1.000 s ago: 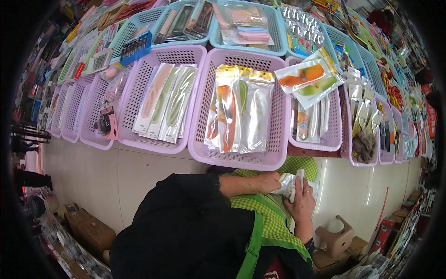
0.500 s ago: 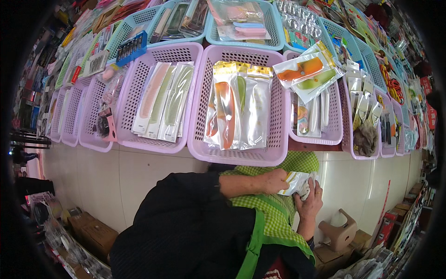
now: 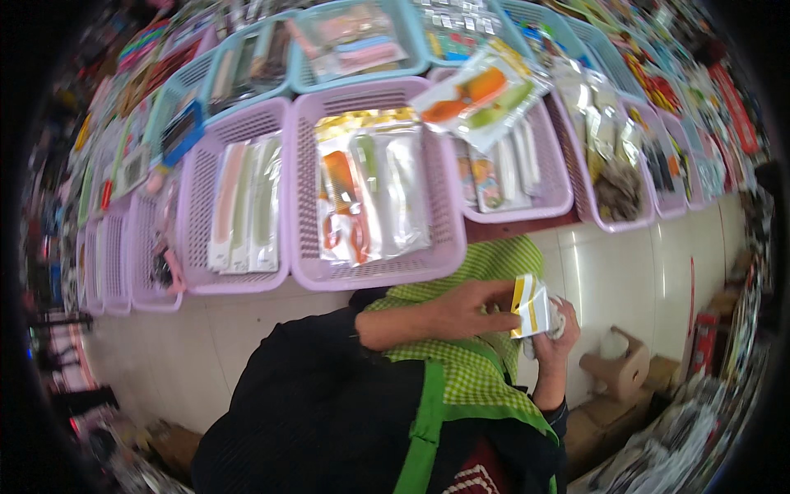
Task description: The person wipes the plastic packaging of combs with a white cloth. They pick up each comb package from a basket, wipe both sides, and place it back. The person handles multiple comb packages one at a time.
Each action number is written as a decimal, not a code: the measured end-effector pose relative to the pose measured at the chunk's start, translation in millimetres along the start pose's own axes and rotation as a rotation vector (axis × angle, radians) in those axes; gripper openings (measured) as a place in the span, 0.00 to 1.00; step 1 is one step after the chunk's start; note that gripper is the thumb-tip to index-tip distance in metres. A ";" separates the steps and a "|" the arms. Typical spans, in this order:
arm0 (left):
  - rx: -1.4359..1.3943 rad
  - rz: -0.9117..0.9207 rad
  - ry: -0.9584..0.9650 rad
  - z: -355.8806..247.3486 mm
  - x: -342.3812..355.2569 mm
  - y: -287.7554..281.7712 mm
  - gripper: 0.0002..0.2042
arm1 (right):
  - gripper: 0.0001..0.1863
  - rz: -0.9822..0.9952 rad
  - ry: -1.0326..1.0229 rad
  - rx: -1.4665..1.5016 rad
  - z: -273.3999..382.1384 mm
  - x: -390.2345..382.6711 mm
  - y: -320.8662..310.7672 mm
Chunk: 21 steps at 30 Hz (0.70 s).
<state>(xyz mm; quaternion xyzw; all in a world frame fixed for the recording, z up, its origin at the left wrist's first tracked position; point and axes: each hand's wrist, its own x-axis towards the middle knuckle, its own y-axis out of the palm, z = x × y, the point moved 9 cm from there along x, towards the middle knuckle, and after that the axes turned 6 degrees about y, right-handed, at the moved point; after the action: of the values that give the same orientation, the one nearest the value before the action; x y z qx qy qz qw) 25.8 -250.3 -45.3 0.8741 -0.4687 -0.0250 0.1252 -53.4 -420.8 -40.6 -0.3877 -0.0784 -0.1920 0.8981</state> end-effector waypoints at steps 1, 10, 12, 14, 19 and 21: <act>0.088 -0.004 0.043 -3.0 1.6 -1.5 0.29 | 0.20 -0.032 0.080 0.060 -6.4 1.0 -2.7; 0.324 0.042 -0.149 30.2 11.2 7.5 0.30 | 0.12 -0.057 0.649 0.941 -25.5 -11.7 -13.2; 0.279 0.024 -0.117 30.4 12.7 9.5 0.22 | 0.15 -0.014 0.686 1.054 -21.8 -10.5 -9.1; 0.332 0.080 -0.056 29.6 13.1 15.3 0.21 | 0.17 -0.011 0.722 1.140 -21.2 -11.7 -8.0; 0.115 0.178 -0.239 60.7 2.0 30.9 0.17 | 0.18 0.044 0.752 1.220 -18.5 -11.9 4.8; 0.032 0.159 -0.347 72.6 -1.3 32.5 0.16 | 0.16 0.046 0.758 1.214 -19.8 -10.9 8.2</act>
<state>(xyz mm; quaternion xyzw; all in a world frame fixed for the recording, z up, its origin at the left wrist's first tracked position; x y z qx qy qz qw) -13.0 -280.7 -107.8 0.8187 -0.5513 -0.1579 0.0300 -60.2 -427.0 -62.8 0.2723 0.1542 -0.2171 0.9246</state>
